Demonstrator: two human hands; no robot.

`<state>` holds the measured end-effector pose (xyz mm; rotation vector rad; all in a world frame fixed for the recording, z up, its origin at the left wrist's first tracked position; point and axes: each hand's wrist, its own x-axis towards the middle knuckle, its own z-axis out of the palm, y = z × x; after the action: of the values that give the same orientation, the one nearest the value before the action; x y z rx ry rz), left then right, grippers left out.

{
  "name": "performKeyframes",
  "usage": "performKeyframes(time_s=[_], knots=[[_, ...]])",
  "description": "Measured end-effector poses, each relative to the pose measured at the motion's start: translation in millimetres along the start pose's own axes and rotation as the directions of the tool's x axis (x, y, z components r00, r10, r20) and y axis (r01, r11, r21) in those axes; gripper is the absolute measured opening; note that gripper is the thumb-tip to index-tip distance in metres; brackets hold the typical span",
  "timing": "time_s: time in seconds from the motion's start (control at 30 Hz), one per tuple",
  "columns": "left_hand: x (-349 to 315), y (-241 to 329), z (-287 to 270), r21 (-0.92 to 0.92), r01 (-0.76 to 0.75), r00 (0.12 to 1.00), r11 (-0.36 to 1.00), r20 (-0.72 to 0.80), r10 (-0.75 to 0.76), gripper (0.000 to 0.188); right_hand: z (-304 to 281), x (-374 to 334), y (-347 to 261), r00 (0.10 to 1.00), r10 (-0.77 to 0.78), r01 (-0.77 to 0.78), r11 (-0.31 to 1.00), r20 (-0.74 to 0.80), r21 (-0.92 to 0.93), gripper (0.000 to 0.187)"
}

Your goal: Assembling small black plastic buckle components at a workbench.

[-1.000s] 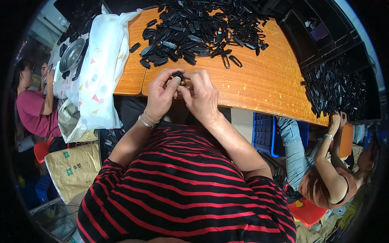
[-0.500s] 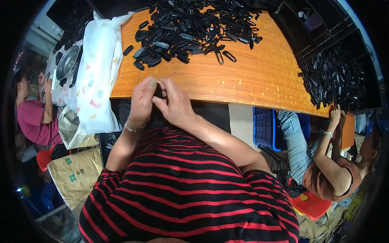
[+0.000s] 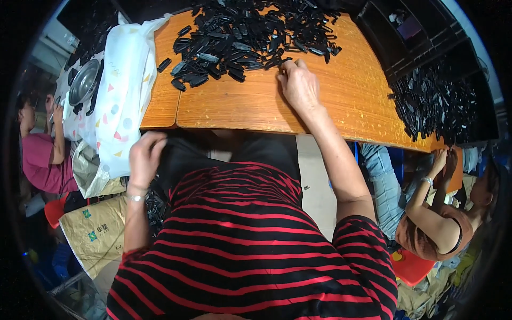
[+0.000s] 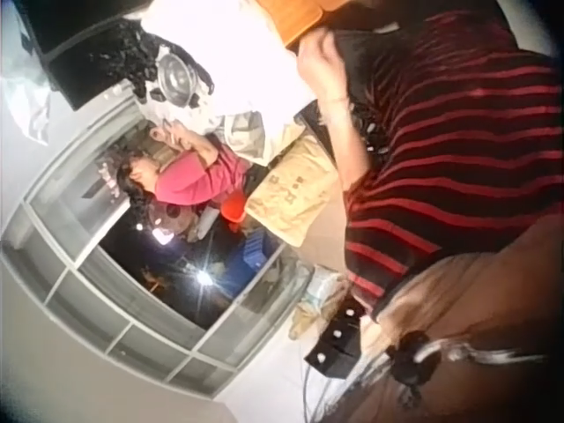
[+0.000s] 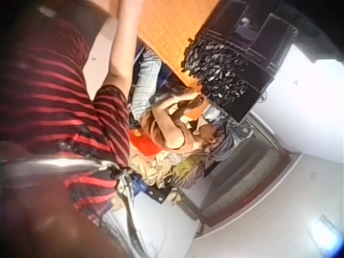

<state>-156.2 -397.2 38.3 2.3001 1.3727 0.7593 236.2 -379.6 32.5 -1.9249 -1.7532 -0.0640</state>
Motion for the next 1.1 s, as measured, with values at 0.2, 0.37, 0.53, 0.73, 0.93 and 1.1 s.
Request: performKeyframes(time_s=[0.2, 0.37, 0.53, 0.73, 0.93, 1.1], knots=[[100, 46, 73, 0.047, -0.41, 0.906, 0.911, -0.089, 0.413, 0.017, 7, 9, -9, 0.987, -0.098, 0.112, 0.988, 0.126, -0.11, 0.022], [149, 55, 112, 0.21, -0.526, 0.842, 0.824, -0.011, 0.54, 0.015, 3, -10, -20, 0.966, -0.139, 0.106, 0.982, 0.217, 0.158, 0.022], [164, 60, 113, 0.248, -0.556, 0.828, 0.793, 0.094, 0.552, 0.018, -11, -14, -26, 0.945, -0.246, 0.248, 0.969, 0.215, 0.018, 0.027], [159, 61, 114, 0.212, -0.57, 0.818, 0.794, 0.053, 0.573, 0.016, -14, -11, -30, 0.869, -0.373, 0.393, 0.919, 0.323, 0.005, 0.036], [127, 57, 113, -0.708, 0.096, 0.989, 0.699, 0.15, 0.015, 0.021, -20, -15, -30, 0.742, -0.571, 0.575, 0.812, 0.351, 0.105, 0.033], [110, 57, 103, -0.866, 0.321, 0.943, 0.383, 0.328, -0.048, 0.022, -16, -14, -28, 0.793, -0.476, 0.487, 0.87, 0.381, 0.075, 0.018]])
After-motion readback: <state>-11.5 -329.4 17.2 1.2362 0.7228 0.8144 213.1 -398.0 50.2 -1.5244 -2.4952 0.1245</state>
